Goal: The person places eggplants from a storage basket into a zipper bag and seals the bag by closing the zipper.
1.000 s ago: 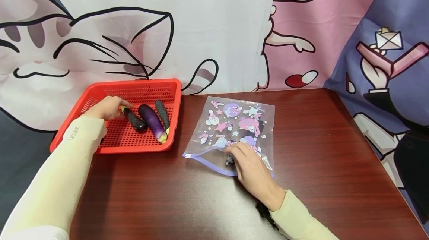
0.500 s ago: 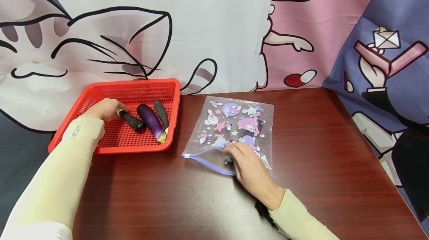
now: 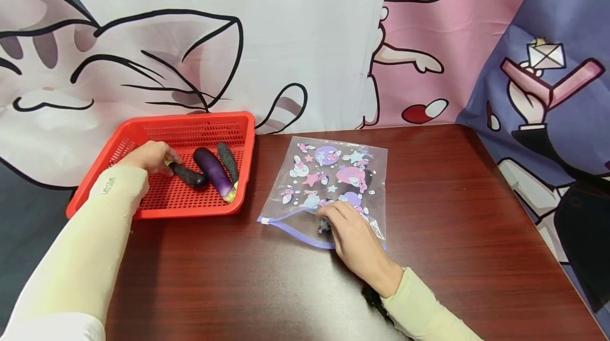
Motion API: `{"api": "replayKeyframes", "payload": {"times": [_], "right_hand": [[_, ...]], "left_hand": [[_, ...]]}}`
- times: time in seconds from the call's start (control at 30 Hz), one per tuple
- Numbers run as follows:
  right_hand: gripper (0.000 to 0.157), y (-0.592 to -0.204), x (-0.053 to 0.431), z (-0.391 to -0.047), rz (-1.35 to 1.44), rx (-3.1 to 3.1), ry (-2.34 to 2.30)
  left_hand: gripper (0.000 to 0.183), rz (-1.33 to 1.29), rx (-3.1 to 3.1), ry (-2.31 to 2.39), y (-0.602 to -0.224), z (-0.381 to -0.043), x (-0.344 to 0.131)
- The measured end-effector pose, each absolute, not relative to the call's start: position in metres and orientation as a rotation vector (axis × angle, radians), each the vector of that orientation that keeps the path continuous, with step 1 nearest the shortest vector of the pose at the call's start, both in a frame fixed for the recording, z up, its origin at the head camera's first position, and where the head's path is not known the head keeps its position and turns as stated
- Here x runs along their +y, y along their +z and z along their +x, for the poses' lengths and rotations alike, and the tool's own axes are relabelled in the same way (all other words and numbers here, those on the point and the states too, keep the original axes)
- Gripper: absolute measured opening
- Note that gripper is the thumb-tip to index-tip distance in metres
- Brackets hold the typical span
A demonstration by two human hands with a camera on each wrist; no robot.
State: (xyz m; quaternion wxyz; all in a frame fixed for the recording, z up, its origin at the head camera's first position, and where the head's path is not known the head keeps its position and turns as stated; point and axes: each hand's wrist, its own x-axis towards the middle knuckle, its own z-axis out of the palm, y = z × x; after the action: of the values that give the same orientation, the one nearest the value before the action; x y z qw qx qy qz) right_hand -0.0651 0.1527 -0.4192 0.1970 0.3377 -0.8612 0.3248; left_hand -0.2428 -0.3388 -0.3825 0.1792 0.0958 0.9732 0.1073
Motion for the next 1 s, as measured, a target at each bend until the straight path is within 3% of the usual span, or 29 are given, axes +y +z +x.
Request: {"api": "replayKeyframes", "payload": {"times": [0.2,0.57,1.0], "right_hand": [[0.022,-0.418,0.152,-0.065,0.944,-2.416,0.905],[0.022,-0.419,0.152,-0.065,0.951,-2.408,0.913],[0.021,-0.419,0.152,-0.066,0.948,-2.409,0.908]], "left_hand": [[0.023,0.208,2.674,0.389,-0.380,-0.241,-0.343],[0.028,0.137,2.609,0.464,-0.375,-0.237,-0.353],[0.023,0.334,2.661,0.243,-0.354,-0.236,-0.355]]}}
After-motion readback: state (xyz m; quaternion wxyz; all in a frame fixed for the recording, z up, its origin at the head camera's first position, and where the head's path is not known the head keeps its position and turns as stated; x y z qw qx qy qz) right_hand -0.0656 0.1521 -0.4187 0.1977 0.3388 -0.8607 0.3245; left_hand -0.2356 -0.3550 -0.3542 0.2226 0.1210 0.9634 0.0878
